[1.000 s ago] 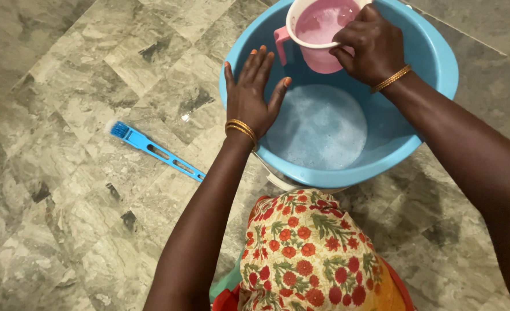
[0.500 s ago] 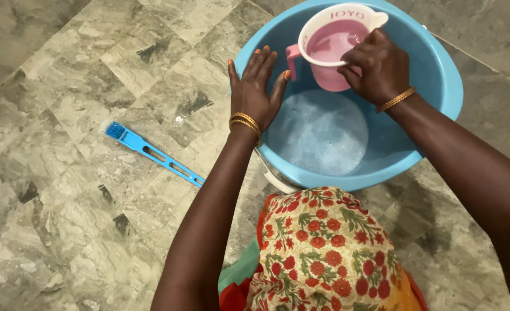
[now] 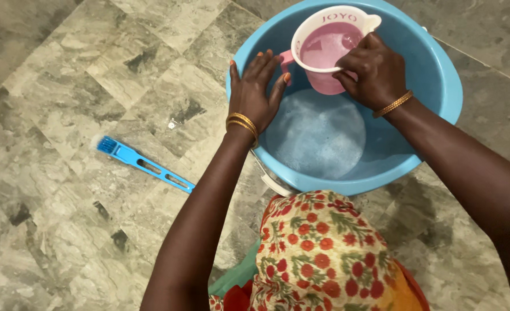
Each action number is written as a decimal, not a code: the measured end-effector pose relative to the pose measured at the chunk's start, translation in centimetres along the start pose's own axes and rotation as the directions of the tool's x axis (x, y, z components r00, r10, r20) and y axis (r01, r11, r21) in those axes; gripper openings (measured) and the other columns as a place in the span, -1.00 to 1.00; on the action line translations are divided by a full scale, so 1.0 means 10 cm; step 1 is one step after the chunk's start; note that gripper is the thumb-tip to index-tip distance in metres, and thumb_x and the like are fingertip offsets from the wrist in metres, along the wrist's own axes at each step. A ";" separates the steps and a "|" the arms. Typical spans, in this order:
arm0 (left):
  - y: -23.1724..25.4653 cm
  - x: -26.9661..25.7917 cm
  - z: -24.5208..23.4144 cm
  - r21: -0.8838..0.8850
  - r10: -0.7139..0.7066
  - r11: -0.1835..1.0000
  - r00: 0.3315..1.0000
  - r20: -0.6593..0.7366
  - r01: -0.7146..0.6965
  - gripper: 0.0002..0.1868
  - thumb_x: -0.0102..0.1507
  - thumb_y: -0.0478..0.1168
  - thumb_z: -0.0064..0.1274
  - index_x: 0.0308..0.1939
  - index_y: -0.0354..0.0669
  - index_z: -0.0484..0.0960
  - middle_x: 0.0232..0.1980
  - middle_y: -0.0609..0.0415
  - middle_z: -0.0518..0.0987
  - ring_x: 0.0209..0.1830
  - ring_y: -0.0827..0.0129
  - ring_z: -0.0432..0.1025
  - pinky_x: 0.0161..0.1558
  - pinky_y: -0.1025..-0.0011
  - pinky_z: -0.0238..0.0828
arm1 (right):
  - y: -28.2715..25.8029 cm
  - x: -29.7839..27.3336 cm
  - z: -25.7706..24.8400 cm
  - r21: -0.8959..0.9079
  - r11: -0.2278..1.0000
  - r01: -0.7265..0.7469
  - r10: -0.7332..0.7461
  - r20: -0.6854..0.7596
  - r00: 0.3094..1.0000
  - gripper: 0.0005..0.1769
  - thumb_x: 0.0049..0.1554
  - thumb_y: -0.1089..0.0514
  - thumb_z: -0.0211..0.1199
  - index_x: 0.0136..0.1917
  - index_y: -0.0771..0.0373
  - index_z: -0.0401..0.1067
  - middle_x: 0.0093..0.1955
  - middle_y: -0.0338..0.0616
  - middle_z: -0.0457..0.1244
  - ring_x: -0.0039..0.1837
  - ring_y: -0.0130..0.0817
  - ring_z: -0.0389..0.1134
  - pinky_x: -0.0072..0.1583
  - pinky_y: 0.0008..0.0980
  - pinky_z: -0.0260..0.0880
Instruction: The person cleans a small pink mug using a blue brush and then rinses it in a blue bucket filled with soapy water by hand.
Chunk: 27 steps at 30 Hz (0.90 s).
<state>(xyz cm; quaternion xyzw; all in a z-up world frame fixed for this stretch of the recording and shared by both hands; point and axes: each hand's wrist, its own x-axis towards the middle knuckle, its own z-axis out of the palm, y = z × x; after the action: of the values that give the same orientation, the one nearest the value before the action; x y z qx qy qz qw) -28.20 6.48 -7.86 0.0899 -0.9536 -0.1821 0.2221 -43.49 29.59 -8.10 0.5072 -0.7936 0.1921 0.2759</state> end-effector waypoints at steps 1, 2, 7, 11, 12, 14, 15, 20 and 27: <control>0.00 0.01 -0.01 0.002 0.007 1.000 1.000 -0.005 -0.007 -0.46 0.43 0.14 -0.13 0.37 -0.06 0.51 0.50 0.01 0.40 0.57 0.22 0.17 0.58 -0.14 -0.39 | 0.00 0.00 -0.01 0.002 1.000 -0.011 0.011 0.003 1.000 -0.85 0.04 0.07 0.55 -0.12 0.03 0.62 -0.13 -0.40 0.40 0.10 -0.32 0.37 -0.04 -0.27 0.42; 0.00 0.01 -0.01 0.004 0.014 1.000 1.000 -0.011 -0.014 -0.46 0.43 0.13 -0.13 0.37 -0.06 0.52 0.49 0.01 0.40 0.56 0.21 0.18 0.57 -0.16 -0.39 | -0.01 -0.01 -0.02 0.004 1.000 -0.023 0.023 0.007 1.000 -0.85 0.04 0.08 0.55 -0.11 0.02 0.62 -0.13 -0.40 0.40 0.09 -0.32 0.37 -0.05 -0.27 0.42; 0.02 -0.05 -0.01 0.056 0.024 0.998 1.000 -0.014 -0.023 -0.46 0.42 0.13 -0.12 0.35 -0.08 0.52 0.46 0.00 0.43 0.53 0.22 0.21 0.55 -0.17 -0.38 | -0.02 -0.01 -0.05 0.020 1.000 -0.014 0.015 -0.034 0.999 -0.84 0.00 0.08 0.56 -0.14 0.02 0.62 -0.14 -0.39 0.39 0.08 -0.31 0.37 -0.04 -0.27 0.43; 0.03 -0.06 -0.01 0.106 0.005 0.994 1.000 0.029 -0.008 -0.45 0.42 0.16 -0.13 0.32 -0.10 0.54 0.44 -0.01 0.45 0.52 0.20 0.22 0.55 -0.15 -0.38 | -0.01 0.04 -0.03 0.041 0.999 0.002 0.001 -0.079 0.997 -0.82 0.00 0.08 0.56 -0.12 0.03 0.62 -0.13 -0.40 0.40 0.07 -0.32 0.36 -0.03 -0.28 0.43; 0.04 -0.06 -0.01 0.115 -0.006 0.993 0.999 0.048 0.000 -0.45 0.42 0.17 -0.13 0.31 -0.10 0.54 0.43 -0.01 0.45 0.52 0.20 0.22 0.55 -0.14 -0.38 | -0.01 0.04 -0.02 0.047 0.999 0.002 0.002 -0.085 0.996 -0.83 0.00 0.08 0.57 -0.13 0.03 0.62 -0.13 -0.40 0.40 0.07 -0.32 0.36 -0.03 -0.28 0.43; 0.06 -0.08 0.00 0.152 0.018 0.988 0.998 0.061 -0.027 -0.43 0.41 0.17 -0.13 0.30 -0.13 0.54 0.42 -0.03 0.46 0.50 0.19 0.24 0.55 -0.15 -0.37 | -0.01 0.07 -0.03 0.056 0.998 0.002 0.003 -0.101 0.995 -0.83 0.01 0.08 0.57 -0.13 0.02 0.62 -0.13 -0.40 0.40 0.08 -0.33 0.36 -0.04 -0.28 0.43; 0.06 -0.07 0.00 0.173 0.029 0.984 0.997 0.065 -0.040 -0.42 0.40 0.18 -0.13 0.30 -0.14 0.54 0.41 -0.03 0.47 0.49 0.18 0.25 0.55 -0.15 -0.37 | -0.02 0.09 -0.04 0.059 0.998 0.004 0.003 -0.110 0.994 -0.83 0.00 0.08 0.57 -0.14 0.03 0.62 -0.13 -0.41 0.40 0.08 -0.32 0.36 -0.04 -0.28 0.43; 0.04 -0.07 0.04 0.220 0.027 0.975 0.998 0.055 -0.038 -0.43 0.40 0.18 -0.11 0.28 -0.16 0.56 0.38 -0.07 0.49 0.47 0.15 0.26 0.54 -0.15 -0.38 | -0.04 0.10 -0.07 0.098 0.995 0.015 -0.003 -0.121 0.993 -0.83 0.01 0.08 0.58 -0.15 0.04 0.61 -0.14 -0.40 0.39 0.08 -0.32 0.36 -0.04 -0.28 0.43; 0.02 -0.12 0.07 0.246 -0.011 0.969 1.000 0.017 0.007 -0.47 0.39 0.16 -0.10 0.24 -0.11 0.59 0.35 -0.01 0.52 0.45 0.16 0.29 0.54 -0.26 -0.42 | -0.09 0.04 -0.01 0.125 0.990 0.070 -0.057 -0.106 0.993 -0.83 0.02 0.08 0.58 -0.11 0.03 0.63 -0.10 -0.41 0.41 0.08 -0.34 0.35 -0.04 -0.30 0.43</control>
<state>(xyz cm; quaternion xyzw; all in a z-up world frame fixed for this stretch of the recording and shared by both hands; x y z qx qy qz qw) -27.45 7.21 -8.79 0.1194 -0.9705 -0.0643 0.1995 -42.80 29.02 -7.73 0.5384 -0.7478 0.2597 0.2890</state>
